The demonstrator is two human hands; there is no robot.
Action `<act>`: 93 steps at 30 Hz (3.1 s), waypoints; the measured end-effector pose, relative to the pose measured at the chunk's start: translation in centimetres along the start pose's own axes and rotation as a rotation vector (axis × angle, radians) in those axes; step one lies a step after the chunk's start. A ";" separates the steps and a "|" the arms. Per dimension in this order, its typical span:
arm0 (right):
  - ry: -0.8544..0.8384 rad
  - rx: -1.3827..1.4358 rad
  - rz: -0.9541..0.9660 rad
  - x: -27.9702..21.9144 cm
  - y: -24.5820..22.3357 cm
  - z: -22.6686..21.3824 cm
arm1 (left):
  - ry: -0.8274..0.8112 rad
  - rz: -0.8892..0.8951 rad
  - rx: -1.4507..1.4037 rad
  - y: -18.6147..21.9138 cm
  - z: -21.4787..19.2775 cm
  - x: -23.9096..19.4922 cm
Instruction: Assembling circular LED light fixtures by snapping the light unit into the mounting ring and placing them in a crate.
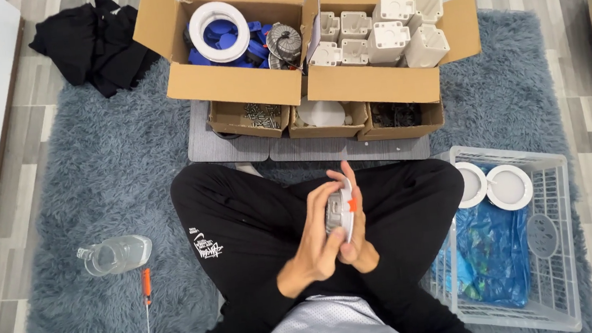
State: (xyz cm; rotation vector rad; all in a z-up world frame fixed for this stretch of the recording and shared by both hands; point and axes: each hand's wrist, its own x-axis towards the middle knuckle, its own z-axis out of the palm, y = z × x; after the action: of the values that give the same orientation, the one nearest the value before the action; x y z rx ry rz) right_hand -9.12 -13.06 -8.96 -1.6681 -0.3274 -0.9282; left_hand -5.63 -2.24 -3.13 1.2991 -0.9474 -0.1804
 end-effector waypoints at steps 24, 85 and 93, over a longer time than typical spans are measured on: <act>-0.143 -0.225 0.135 -0.6 -2.2 0.7 | 0.101 -0.176 -0.044 -1.8 -0.5 -2.9; 1.285 0.149 0.710 -5.1 -2.7 -31.7 | -0.197 -0.477 0.250 -2.0 -9.9 2.0; 1.521 -0.038 0.677 -20.6 12.4 -46.8 | 0.070 -0.165 1.044 -5.3 -19.8 -1.3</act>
State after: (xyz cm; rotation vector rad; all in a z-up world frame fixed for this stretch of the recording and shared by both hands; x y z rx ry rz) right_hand -33.30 -54.64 -30.21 -0.6125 1.1890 -1.3476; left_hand 9.00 11.45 -7.70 2.3225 -0.8888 0.2810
